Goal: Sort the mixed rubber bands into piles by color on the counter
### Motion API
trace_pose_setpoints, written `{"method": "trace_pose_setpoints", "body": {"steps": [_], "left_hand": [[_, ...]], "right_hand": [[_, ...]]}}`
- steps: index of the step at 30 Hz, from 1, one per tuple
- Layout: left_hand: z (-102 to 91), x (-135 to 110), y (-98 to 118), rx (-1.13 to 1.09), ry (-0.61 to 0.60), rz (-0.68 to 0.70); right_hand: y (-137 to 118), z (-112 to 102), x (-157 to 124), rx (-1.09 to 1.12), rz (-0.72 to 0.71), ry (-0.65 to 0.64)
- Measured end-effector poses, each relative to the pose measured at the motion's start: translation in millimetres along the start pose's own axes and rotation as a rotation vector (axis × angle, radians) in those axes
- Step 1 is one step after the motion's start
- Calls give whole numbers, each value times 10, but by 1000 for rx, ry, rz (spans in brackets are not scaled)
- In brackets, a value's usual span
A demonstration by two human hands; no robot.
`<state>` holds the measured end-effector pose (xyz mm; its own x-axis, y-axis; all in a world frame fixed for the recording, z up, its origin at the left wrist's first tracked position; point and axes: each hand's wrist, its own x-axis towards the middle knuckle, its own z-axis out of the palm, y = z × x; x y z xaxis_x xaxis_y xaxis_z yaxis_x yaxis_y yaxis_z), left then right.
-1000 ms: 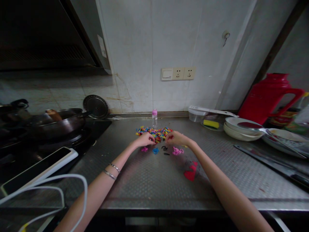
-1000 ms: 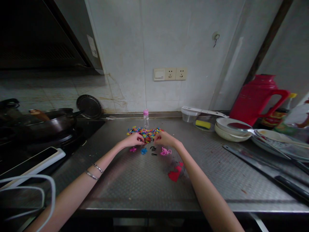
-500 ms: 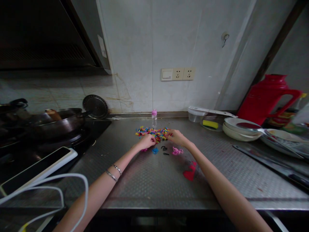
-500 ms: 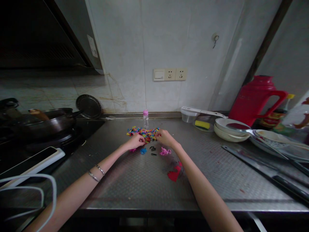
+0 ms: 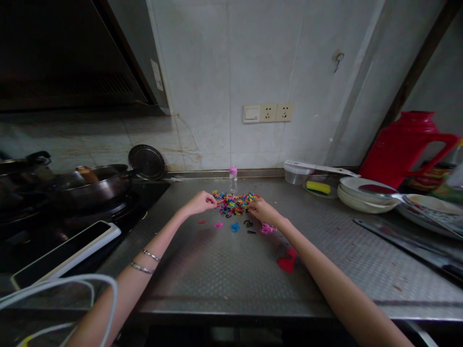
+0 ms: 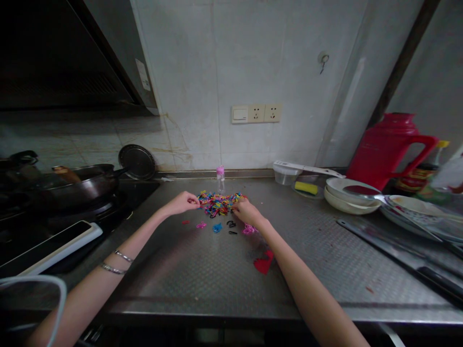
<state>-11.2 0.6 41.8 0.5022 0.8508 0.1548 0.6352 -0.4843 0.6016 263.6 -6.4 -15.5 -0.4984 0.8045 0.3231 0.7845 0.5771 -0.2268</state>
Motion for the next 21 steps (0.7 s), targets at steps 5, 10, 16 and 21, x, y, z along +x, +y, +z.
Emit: {"method": "trace_pose_setpoints", "body": {"steps": [5,10,16,21], "left_hand": [[-224,-278,-251,18,-132,-134],[-192,-422,-379,31,-219,-159],[-186,-399,-373,-8,-171,-154],[-120,-272,-299,-79,-82,-120]], "right_hand": [[-36,7,-19,-40,-13,12],[-79,-18,-38,-55,-19,12],[-73,4,-40,-50,-24,23],[-58,21,-32,-37,-38,2]]}}
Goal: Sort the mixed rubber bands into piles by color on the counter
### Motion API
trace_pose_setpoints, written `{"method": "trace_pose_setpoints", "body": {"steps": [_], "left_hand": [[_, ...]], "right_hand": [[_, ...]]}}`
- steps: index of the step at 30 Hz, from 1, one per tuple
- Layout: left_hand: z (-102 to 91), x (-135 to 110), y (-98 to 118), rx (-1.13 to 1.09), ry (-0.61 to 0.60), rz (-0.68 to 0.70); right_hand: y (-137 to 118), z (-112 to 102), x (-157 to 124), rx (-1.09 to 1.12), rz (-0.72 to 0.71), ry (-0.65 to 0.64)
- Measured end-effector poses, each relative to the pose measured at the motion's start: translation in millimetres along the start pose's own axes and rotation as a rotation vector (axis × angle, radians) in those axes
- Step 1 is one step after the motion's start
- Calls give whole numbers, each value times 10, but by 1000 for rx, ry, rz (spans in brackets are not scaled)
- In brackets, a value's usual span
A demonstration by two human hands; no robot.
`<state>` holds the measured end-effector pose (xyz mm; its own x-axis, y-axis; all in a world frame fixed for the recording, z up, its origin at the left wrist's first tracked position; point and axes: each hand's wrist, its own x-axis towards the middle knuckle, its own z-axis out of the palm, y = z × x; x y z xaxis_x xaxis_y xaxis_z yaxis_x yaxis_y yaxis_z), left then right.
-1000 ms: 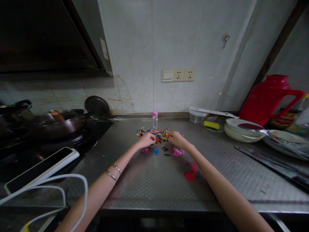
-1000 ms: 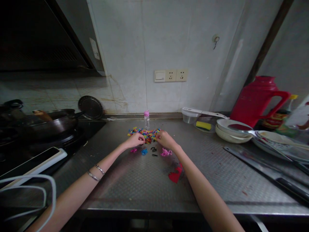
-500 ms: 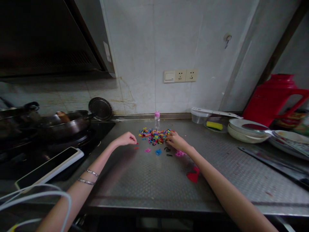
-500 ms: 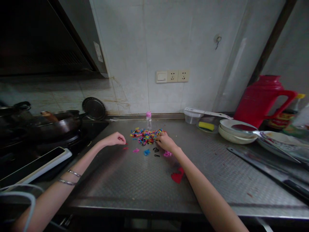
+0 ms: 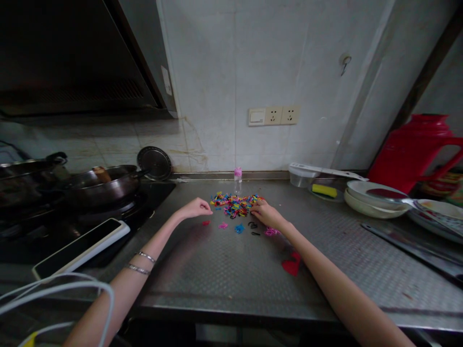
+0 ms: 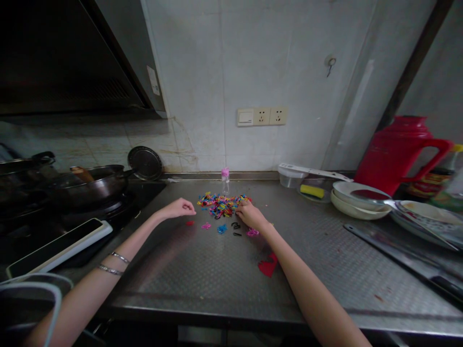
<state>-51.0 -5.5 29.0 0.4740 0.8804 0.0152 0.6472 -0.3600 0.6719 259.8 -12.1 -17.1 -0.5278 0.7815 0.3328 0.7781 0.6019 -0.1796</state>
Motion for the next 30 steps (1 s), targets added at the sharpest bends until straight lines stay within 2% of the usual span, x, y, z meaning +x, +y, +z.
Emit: {"method": "trace_pose_setpoints", "body": {"steps": [5,10,19,25,30], "left_hand": [[172,188,19,5,137,-11],[335,389,1,31,280,-86],[517,653,72,-31,360,-53],[597,645,55,-36,379,-56],[566,593,52,6,357,-62]], "right_hand": [[26,-7,-3,6,12,-14],[37,-9,-13,1,43,-13],[21,-12,-32,-32,76,28],[12,-3,-18,-30,108,13],[44,-1,-8,28,102,83]]}}
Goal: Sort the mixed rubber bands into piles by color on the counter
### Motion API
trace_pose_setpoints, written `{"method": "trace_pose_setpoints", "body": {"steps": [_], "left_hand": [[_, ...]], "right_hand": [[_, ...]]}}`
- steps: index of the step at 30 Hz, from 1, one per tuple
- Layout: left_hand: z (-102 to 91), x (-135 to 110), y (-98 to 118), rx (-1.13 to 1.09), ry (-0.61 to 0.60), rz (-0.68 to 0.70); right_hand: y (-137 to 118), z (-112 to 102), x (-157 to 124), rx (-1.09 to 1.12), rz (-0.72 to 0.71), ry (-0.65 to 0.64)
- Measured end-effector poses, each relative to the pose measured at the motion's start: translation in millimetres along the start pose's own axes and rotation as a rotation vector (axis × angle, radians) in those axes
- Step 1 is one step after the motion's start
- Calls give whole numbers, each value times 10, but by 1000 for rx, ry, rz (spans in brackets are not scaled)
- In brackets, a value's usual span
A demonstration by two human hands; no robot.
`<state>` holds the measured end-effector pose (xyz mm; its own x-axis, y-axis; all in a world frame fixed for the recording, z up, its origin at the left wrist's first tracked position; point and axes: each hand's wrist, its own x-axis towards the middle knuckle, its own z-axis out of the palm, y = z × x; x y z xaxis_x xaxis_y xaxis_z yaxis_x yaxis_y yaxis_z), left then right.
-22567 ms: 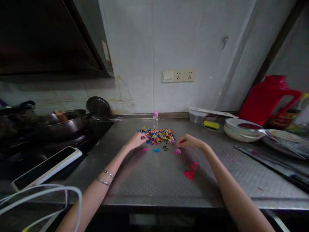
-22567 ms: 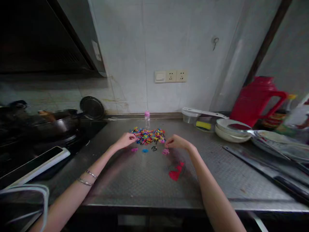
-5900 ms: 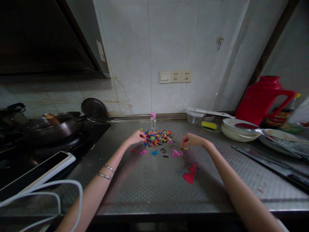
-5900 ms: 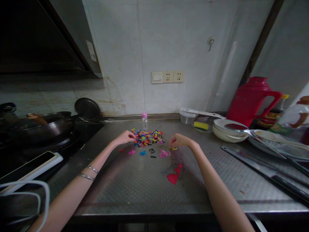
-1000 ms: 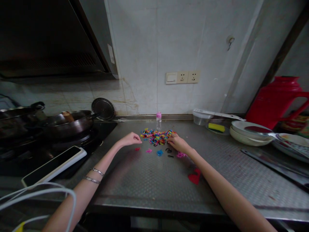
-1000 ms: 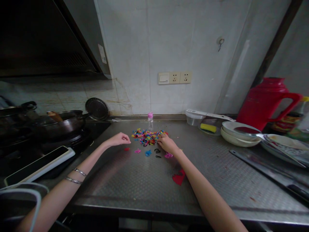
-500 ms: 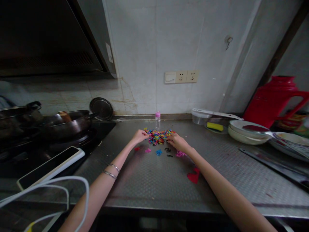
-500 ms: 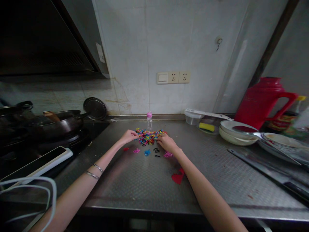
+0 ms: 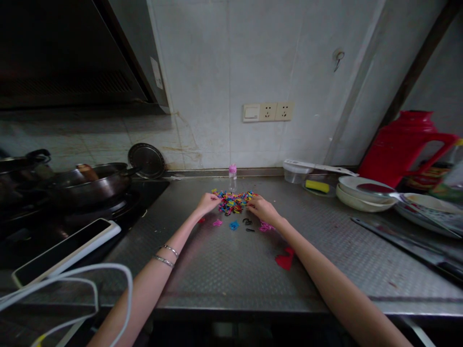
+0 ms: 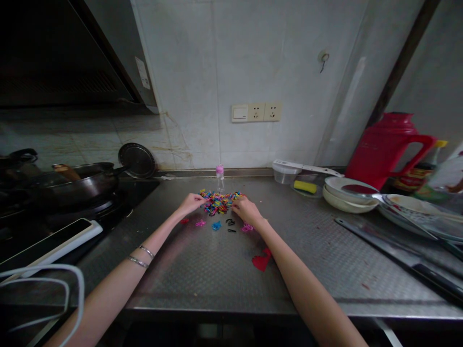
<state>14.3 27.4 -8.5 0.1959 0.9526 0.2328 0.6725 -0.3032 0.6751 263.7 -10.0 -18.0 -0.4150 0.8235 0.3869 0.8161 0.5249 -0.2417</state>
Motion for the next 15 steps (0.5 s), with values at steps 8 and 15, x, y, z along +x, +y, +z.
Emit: {"method": "trace_pose_setpoints", "body": {"steps": [8,15], "left_hand": [[-160,-63,-134,153,-34,22],[-187,-119,-166,282,-25,-24]], "right_hand": [[10,-22,64,223,-21,144],[23,-107,100,450,120,135]]}}
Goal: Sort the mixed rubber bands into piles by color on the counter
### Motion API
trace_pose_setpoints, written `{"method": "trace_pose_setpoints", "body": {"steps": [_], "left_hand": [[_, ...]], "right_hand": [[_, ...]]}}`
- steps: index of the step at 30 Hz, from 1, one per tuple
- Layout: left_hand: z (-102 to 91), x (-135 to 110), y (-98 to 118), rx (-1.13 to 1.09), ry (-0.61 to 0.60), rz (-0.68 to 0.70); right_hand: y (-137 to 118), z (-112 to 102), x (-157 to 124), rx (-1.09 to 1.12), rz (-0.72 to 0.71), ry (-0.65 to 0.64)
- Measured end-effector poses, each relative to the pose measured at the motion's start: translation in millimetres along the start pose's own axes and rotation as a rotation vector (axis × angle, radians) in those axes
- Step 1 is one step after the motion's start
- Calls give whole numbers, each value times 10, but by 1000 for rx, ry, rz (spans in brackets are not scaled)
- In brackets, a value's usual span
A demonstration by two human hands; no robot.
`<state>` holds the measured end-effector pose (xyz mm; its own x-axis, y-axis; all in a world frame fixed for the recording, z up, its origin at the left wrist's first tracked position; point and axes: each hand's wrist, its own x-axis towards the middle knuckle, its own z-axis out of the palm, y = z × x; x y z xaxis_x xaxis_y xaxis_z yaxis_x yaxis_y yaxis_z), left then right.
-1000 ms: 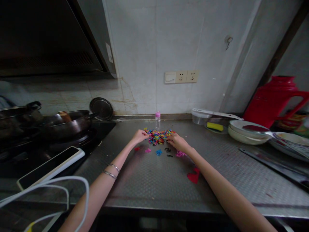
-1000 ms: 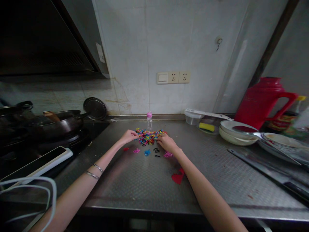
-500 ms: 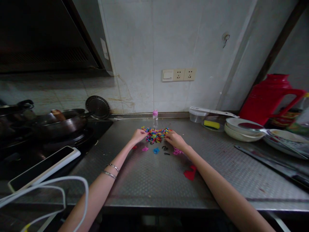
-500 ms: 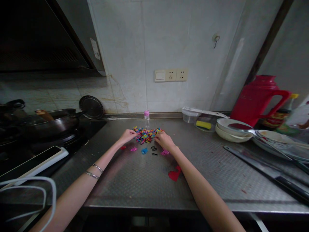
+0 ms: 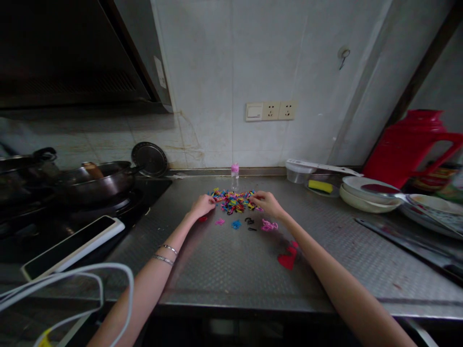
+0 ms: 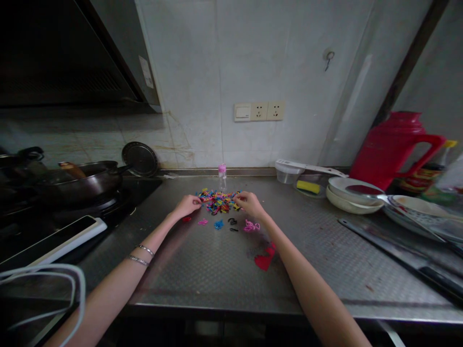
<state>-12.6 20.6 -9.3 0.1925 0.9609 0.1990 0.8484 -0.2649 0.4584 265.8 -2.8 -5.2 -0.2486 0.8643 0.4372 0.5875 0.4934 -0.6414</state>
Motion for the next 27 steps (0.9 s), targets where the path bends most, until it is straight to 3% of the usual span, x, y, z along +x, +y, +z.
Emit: {"method": "trace_pose_setpoints", "body": {"steps": [4,12,20,27], "left_hand": [[-19,-20,7,34,-6,1],[-24,-24,-7,46,2,-4],[-2,-16,-40,61,24,20],[11,36,61,-216,-33,230]], "right_hand": [[-113,-110,11,59,-25,-117],[-236,-146,-74,-66,-129,-507],[-164,-110,-65,-87,-74,-552],[-113,-79,-70,-30,-23,-592]]}}
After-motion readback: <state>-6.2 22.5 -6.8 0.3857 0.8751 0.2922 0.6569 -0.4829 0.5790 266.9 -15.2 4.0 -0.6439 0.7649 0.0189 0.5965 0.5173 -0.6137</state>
